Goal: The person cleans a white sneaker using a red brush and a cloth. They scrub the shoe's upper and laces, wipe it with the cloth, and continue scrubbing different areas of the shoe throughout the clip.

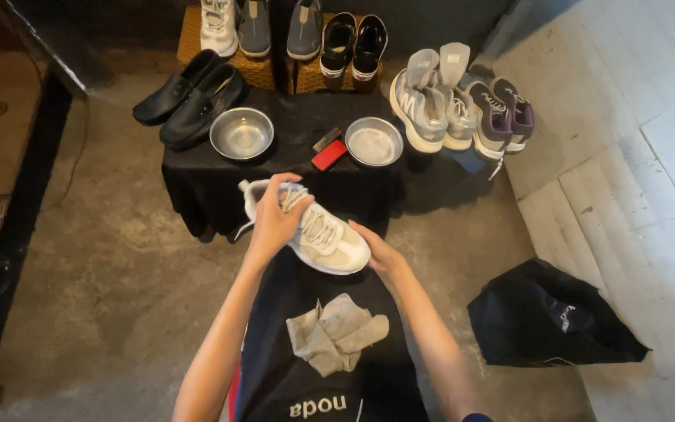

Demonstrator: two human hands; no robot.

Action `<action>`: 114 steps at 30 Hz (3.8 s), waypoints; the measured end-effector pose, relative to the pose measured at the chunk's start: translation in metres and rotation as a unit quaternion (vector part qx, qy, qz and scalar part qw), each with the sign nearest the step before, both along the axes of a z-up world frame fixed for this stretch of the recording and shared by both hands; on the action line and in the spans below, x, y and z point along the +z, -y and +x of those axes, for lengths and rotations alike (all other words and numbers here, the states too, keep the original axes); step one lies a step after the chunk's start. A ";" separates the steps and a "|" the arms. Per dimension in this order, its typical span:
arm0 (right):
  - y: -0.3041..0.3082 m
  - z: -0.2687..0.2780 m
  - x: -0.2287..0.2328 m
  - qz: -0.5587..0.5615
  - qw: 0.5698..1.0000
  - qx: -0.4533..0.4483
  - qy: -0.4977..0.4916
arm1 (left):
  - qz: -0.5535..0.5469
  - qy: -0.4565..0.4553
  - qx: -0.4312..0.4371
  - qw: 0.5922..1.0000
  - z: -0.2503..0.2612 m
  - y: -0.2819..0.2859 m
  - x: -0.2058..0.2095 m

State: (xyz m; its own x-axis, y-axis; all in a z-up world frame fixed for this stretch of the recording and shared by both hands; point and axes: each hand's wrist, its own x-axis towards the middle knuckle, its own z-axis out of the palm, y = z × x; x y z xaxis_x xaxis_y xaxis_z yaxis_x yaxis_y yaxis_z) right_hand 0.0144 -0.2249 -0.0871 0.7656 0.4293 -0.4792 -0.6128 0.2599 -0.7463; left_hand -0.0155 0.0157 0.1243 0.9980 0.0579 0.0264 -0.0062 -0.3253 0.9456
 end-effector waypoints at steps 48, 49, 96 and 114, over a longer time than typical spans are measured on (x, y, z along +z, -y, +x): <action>0.039 0.248 0.080 -0.714 0.617 0.011 0.332 | 0.046 -0.032 0.012 0.998 0.017 0.023 -0.056; 0.041 0.253 0.071 -0.713 0.617 0.010 0.333 | 0.047 -0.031 0.012 0.998 0.017 0.023 -0.055; 0.034 0.202 0.097 -0.687 0.610 -0.192 0.346 | 0.087 0.039 -0.002 0.995 0.000 0.031 -0.061; 0.031 0.135 0.153 -0.499 0.786 -0.141 0.337 | 0.062 0.086 -0.010 0.994 0.014 0.024 -0.057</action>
